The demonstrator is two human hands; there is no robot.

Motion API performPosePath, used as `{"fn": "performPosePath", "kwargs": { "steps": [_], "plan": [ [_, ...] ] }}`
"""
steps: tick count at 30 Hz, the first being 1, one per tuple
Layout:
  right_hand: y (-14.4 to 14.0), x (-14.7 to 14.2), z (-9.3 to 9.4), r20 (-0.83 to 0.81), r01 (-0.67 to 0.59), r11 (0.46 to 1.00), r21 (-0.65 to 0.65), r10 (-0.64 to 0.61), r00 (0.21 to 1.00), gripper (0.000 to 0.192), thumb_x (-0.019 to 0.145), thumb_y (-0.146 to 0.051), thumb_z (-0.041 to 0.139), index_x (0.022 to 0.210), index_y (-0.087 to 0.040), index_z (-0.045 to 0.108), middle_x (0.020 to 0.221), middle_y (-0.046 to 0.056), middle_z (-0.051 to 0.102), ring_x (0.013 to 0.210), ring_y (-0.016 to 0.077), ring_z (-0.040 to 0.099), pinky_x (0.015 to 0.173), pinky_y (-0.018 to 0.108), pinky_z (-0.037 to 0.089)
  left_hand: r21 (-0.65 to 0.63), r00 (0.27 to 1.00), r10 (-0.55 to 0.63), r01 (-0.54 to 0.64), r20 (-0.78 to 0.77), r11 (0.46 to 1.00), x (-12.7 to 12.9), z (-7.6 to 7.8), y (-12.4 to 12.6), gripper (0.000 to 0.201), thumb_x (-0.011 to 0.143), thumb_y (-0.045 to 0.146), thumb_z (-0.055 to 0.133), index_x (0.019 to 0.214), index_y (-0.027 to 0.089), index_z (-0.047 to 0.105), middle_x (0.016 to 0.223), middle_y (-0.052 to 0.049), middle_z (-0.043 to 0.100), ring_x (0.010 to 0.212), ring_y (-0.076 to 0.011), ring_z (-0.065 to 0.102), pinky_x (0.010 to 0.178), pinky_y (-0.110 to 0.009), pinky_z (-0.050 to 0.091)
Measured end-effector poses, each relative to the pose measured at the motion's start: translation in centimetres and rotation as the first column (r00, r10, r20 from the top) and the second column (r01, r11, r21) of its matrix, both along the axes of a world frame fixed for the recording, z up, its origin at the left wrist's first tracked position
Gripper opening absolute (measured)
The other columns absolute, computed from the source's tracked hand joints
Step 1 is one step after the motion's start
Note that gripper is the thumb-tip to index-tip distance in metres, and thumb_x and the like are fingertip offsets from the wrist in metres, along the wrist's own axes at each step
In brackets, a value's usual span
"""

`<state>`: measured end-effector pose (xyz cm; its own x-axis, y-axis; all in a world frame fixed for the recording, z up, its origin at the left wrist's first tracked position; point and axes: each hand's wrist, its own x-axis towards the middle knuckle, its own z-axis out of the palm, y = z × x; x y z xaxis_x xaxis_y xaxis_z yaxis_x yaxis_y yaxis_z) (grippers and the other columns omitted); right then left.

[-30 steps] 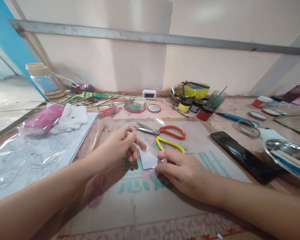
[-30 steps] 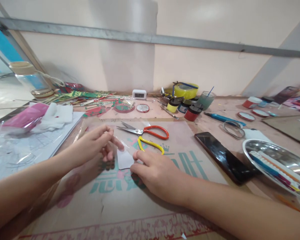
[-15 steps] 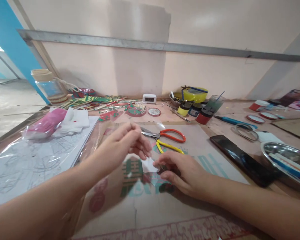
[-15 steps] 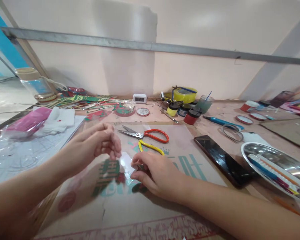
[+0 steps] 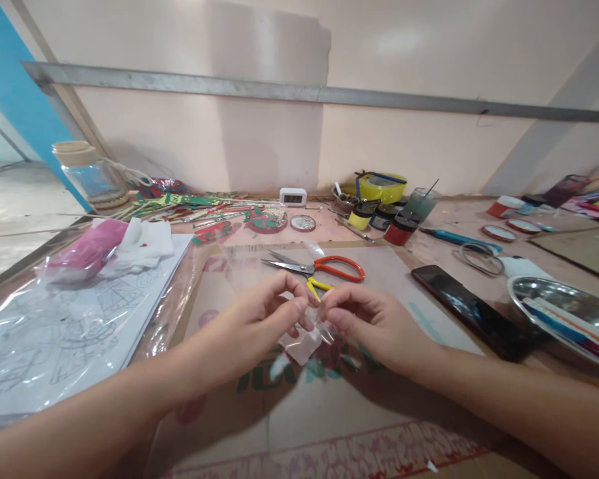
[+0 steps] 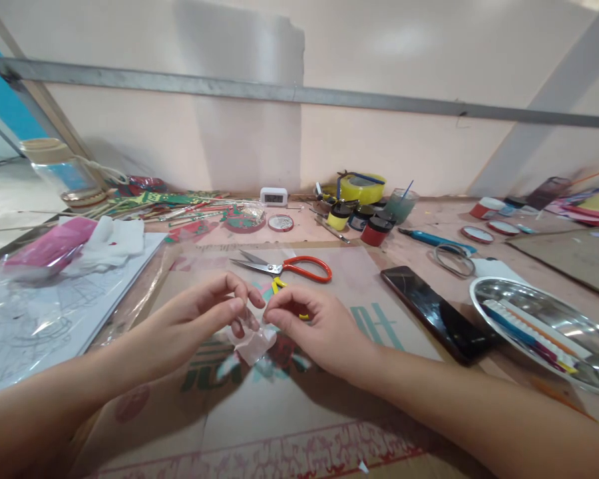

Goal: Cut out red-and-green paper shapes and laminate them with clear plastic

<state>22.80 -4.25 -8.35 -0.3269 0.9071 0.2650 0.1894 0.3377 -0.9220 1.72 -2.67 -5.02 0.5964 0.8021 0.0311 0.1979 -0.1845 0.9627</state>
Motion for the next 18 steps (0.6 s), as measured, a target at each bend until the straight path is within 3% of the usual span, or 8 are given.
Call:
{"fn": "performPosePath", "kwargs": {
  "steps": [3, 5, 8, 12, 18],
  "plan": [
    [0.3, 0.5, 0.6, -0.076, -0.061, 0.998, -0.011, 0.060, 0.995, 0.022, 0.094, -0.041, 0.060, 0.084, -0.020, 0.061, 0.086, 0.003, 0.063, 0.070, 0.0143, 0.058, 0.060, 0.026, 0.051, -0.008, 1.000, 0.017, -0.017, -0.004, 1.000, 0.1, -0.1, 0.2, 0.018, 0.099, 0.034, 0.045, 0.099, 0.020, 0.056, 0.085, 0.000, 0.061, 0.078, -0.0145, 0.060, 0.072, -0.028, 0.050],
    [0.4, 0.7, 0.9, -0.084, -0.118, 0.990, -0.080, 0.111, 0.990, 0.019, 0.091, -0.039, 0.065, 0.096, -0.021, 0.060, 0.090, 0.003, 0.063, 0.068, 0.0134, 0.059, 0.059, 0.027, 0.053, -0.008, 1.000, 0.023, -0.023, 0.011, 1.000, 0.2, -0.2, 0.3, 0.020, 0.099, 0.034, 0.045, 0.094, 0.019, 0.056, 0.083, 0.000, 0.061, 0.078, -0.0150, 0.060, 0.072, -0.029, 0.050],
    [0.3, 0.4, 1.1, -0.023, -0.113, 0.978, -0.178, 0.111, 0.994, 0.041, 0.079, -0.029, 0.077, 0.115, -0.022, 0.057, 0.089, 0.001, 0.064, 0.068, 0.0143, 0.063, 0.060, 0.028, 0.055, -0.001, 0.996, 0.018, -0.018, 0.084, 1.000, 0.2, -0.2, 0.4, 0.020, 0.099, 0.033, 0.046, 0.087, 0.019, 0.056, 0.081, 0.000, 0.059, 0.078, -0.0146, 0.059, 0.074, -0.029, 0.049],
    [0.3, -0.3, 0.7, -0.016, -0.088, 0.949, -0.303, 0.088, 0.996, 0.022, 0.080, -0.027, 0.073, 0.099, -0.018, 0.065, 0.078, 0.000, 0.068, 0.060, 0.0125, 0.063, 0.058, 0.027, 0.053, -0.011, 0.994, -0.036, 0.037, 0.101, 0.999, 0.1, -0.3, 0.1, 0.018, 0.098, 0.030, 0.048, 0.089, 0.019, 0.058, 0.084, 0.000, 0.060, 0.082, -0.0142, 0.059, 0.077, -0.028, 0.048],
    [0.6, -0.6, 0.1, -0.168, -0.173, 0.862, -0.476, 0.104, 0.980, 0.022, 0.074, -0.031, 0.079, 0.081, -0.017, 0.063, 0.065, -0.003, 0.066, 0.053, 0.0101, 0.061, 0.055, 0.024, 0.051, 0.030, 0.996, -0.080, 0.079, 0.031, 0.996, 0.3, 0.0, -0.2, 0.019, 0.098, 0.030, 0.050, 0.087, 0.019, 0.059, 0.082, 0.001, 0.059, 0.078, -0.0125, 0.056, 0.071, -0.024, 0.046]
  ]
}}
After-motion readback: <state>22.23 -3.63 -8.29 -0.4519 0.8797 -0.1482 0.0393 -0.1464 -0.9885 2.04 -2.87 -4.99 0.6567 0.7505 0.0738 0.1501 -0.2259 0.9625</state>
